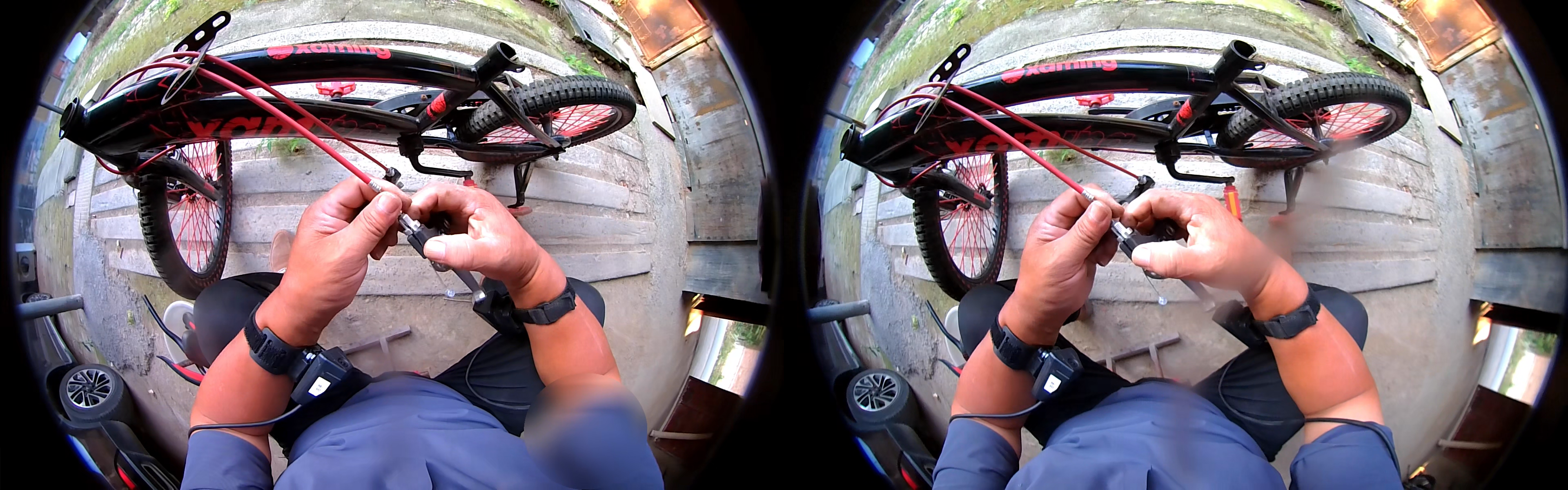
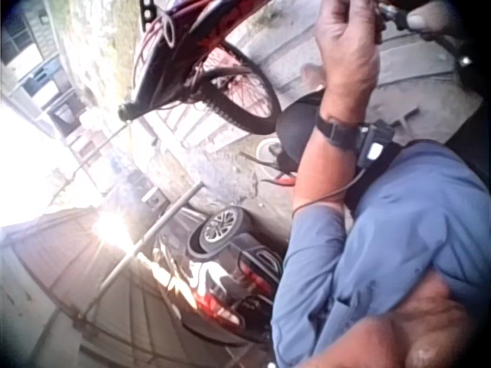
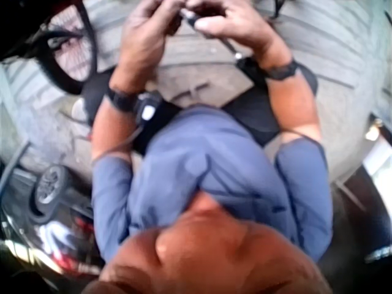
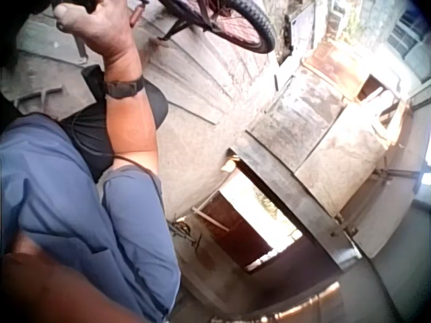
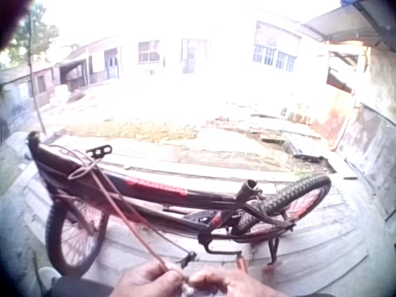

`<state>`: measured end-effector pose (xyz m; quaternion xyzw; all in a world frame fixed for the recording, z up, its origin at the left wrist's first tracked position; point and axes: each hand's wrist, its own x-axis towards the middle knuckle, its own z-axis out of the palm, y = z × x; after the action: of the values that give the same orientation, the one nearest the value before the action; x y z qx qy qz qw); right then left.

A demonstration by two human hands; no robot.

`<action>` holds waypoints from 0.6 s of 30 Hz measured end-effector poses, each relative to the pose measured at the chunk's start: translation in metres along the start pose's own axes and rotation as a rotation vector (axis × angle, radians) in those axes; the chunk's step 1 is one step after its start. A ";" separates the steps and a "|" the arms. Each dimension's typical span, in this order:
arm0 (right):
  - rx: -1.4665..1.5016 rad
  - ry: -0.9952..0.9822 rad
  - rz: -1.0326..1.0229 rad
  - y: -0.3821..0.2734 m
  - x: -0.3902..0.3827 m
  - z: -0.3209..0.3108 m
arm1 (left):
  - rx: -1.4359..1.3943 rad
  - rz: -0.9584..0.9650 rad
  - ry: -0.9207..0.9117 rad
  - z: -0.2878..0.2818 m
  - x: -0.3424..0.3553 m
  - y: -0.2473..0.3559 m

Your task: The person adjusts a red brake cable on a black and red bicycle using a silver multi-tool. They manipulate the cable housing and ferrule at the brake lever, then route the cable through the frame and toward the front fork. The person repeatedly tightens and adjusts the cable connection at the lever throughout the clip.

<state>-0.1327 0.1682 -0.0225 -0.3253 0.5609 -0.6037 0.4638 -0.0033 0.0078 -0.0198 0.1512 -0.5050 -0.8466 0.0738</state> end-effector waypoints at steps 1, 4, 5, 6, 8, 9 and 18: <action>0.019 -0.004 0.022 -0.001 -0.001 0.000 | -0.015 0.004 0.010 0.000 0.000 -0.001; 0.082 -0.012 0.074 -0.006 -0.003 0.003 | -0.046 0.015 0.043 0.000 0.002 -0.002; 0.107 -0.013 0.084 -0.007 -0.005 0.005 | -0.048 0.019 0.056 0.000 0.003 -0.001; 0.132 -0.013 0.093 -0.008 -0.005 0.007 | -0.051 0.022 0.068 -0.001 0.003 -0.001; 0.143 -0.021 0.104 -0.012 -0.006 0.006 | -0.070 0.026 0.085 -0.002 0.004 0.000; 0.148 -0.024 0.109 -0.013 -0.006 0.006 | -0.083 0.030 0.096 -0.002 0.005 0.000; 0.140 -0.166 -0.029 0.000 -0.006 -0.002 | -0.111 0.056 0.125 -0.006 0.007 0.000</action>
<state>-0.1325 0.1744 -0.0217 -0.3492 0.4724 -0.6190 0.5213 -0.0079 0.0004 -0.0237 0.1854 -0.4558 -0.8596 0.1373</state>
